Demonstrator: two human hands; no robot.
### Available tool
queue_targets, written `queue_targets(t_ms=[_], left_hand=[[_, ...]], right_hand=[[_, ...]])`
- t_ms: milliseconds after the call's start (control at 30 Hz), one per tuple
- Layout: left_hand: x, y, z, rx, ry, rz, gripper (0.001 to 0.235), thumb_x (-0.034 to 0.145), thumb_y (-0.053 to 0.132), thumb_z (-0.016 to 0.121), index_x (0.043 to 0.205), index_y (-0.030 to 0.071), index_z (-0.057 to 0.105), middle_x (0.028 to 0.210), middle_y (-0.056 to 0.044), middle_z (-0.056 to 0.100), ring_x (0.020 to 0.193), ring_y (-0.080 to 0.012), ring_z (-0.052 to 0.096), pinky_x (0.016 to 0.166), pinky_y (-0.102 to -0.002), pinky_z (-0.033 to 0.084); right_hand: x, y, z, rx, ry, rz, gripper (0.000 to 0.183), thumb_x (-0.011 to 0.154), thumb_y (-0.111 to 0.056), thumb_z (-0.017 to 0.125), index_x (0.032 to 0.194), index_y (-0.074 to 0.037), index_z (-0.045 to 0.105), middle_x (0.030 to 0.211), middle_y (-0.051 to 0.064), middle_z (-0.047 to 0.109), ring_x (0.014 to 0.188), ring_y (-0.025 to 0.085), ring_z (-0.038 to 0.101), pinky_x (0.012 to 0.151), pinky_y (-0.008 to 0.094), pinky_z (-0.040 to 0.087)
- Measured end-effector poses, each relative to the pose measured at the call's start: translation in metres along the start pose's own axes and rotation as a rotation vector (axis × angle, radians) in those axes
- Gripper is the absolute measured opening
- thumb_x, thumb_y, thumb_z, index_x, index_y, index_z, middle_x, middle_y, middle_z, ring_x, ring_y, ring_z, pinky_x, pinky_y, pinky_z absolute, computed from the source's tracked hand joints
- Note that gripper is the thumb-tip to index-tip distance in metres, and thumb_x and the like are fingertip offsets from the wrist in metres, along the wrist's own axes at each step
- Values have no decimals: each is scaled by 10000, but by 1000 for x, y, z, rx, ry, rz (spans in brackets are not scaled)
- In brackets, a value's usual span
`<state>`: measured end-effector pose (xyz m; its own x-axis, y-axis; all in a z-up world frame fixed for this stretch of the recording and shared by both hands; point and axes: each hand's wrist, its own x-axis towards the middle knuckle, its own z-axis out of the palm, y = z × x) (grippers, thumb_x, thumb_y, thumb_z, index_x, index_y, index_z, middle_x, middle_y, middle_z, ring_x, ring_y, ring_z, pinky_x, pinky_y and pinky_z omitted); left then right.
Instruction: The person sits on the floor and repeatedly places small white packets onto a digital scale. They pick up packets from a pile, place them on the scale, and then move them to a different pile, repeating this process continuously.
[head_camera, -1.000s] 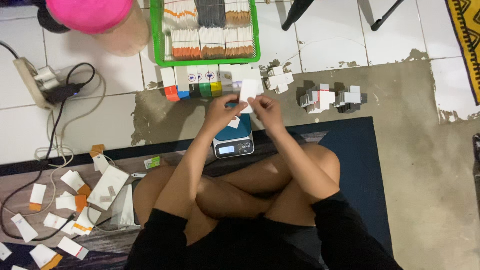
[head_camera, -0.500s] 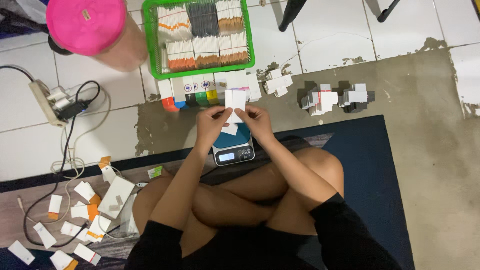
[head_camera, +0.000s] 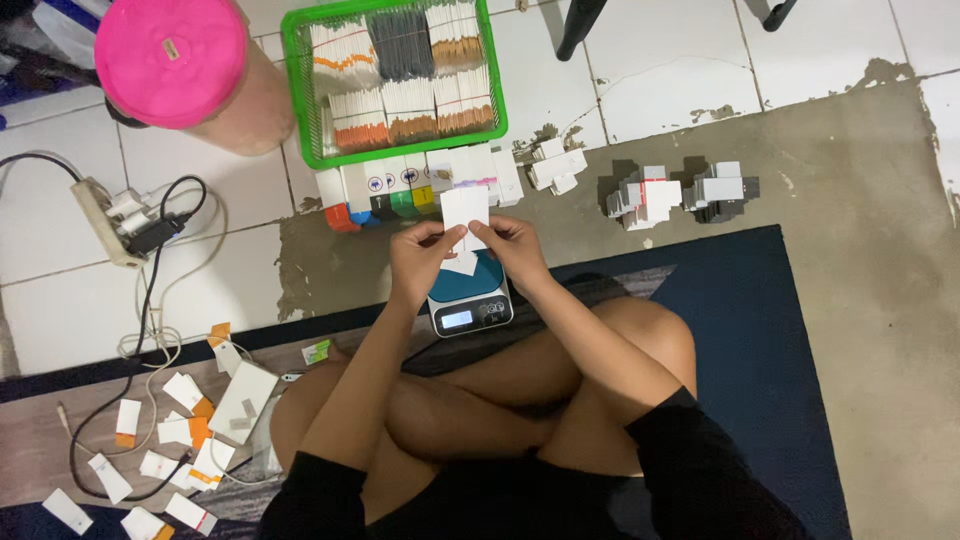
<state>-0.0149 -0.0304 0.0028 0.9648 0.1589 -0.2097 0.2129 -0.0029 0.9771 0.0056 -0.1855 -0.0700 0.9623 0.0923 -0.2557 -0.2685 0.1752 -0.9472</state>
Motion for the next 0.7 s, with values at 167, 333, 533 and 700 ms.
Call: queue_targets(t_ms=[167,333,533,700], left_hand=[[6,-13,-2,-120,-58,-65,235,806,176,846,864,-18,725,737,-143,667,712,-152,622,636,-397,621],[9,-19,-3,-244,-108,-136,231,845,174,806,881,-30,705,734,-74,622,716,-161,649,647,-429,649],[2,-4,-1,-369,-148,-232,254,866,172,770,965,-46,684,743,-38,513,686,-176,627,588,-430,660],[8,-20,-4,-416,-204,-269,261,880,209,757,983,-19,682,787,-43,549,711,-176,649,609,-399,661]], right_hand=[[-7,-20,5,121,-68,88,220,931,-220,717,1018,-18,714,803,72,666,631,77,518,531,174,446],[5,8,-4,319,-99,198,265,947,-210,690,1088,14,677,889,56,674,688,73,547,562,156,464],[-10,-34,7,477,-170,299,230,918,-229,707,1028,-28,692,894,107,722,717,183,707,600,231,564],[-13,-39,9,566,-183,380,195,889,-234,731,954,-52,708,882,118,746,767,223,736,677,284,583]])
